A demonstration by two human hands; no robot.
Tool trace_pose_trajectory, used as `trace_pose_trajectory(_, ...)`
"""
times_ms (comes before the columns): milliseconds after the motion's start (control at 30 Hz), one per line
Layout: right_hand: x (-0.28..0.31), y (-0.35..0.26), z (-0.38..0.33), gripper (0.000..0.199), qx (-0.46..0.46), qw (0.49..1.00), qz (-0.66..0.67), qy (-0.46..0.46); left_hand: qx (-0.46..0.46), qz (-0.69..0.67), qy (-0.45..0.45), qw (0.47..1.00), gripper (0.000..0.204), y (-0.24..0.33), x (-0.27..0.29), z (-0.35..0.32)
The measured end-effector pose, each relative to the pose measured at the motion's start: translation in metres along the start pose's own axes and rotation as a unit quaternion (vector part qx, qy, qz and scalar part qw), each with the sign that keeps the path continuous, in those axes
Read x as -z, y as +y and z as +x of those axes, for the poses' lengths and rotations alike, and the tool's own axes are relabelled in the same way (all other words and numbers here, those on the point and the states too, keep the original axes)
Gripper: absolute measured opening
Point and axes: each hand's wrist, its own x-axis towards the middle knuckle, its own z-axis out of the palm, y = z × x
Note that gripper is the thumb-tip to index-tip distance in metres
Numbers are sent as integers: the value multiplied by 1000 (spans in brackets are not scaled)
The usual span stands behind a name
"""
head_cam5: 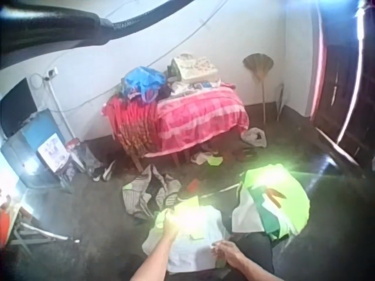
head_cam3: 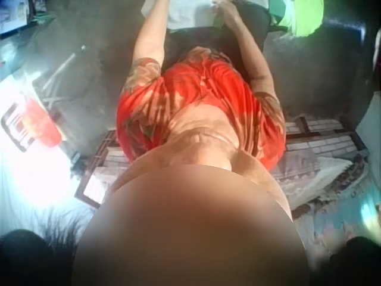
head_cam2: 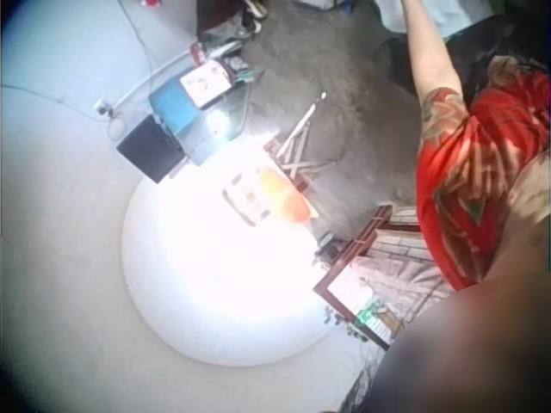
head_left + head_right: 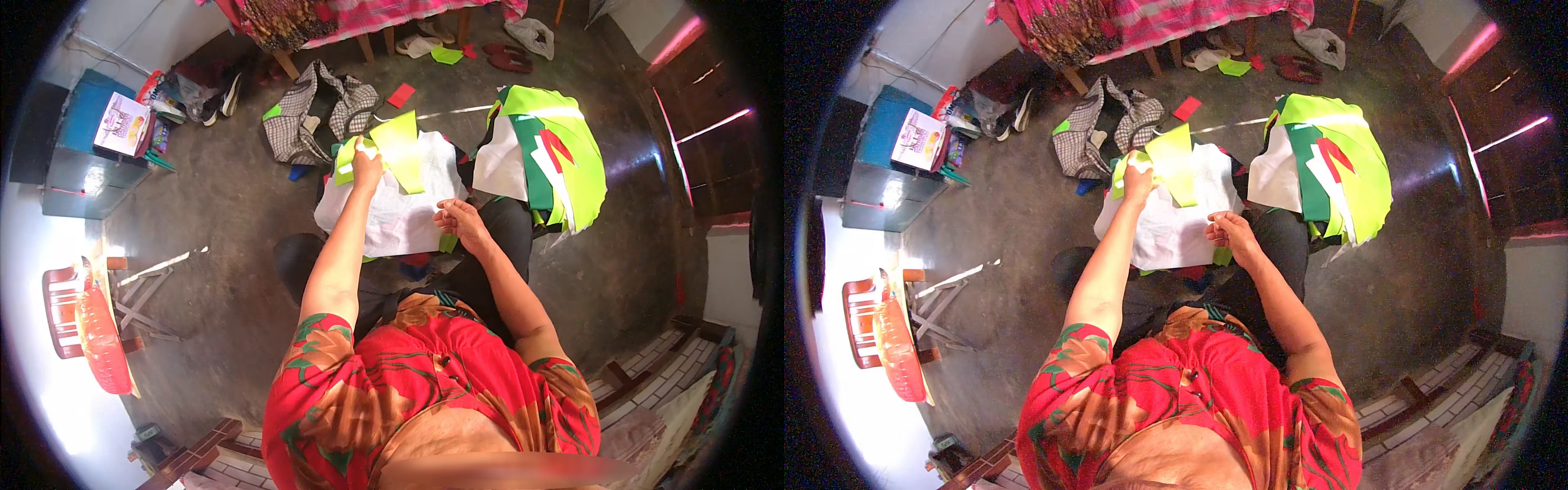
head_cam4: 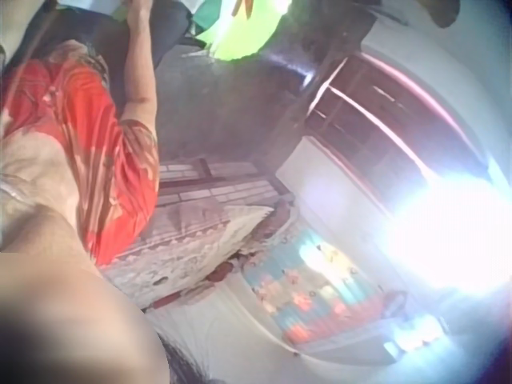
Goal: The person sits on the floor and sorts through a pile of colorful fabric pieces, separating them into two distinct stacks by color and type. The person handles each piece individually, folding or aligning them before placing them into the appropriate pile.
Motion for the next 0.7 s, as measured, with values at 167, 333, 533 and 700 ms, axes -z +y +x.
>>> trace_pose_trajectory(167, 1, -2, -2, 27, 2, 1000, 5, 4, -79, 227, 22, 970, 55, -20, -11, -21)
trace_pose_trajectory(333, 1, 1, 0, 26, -14, 1000, -8, -2, -257, 403, -57, 876, 48, -19, -22, -70)
trace_pose_trajectory(533, 2, 4, 3, 25, 3, 1000, -8, -3, -323, 411, -99, 846, 49, -30, -18, -93)
trace_pose_trajectory(700, 1, 4, 5, 21, -7, 999, -38, -9, -271, 448, -101, 846, 37, -22, -19, -77)
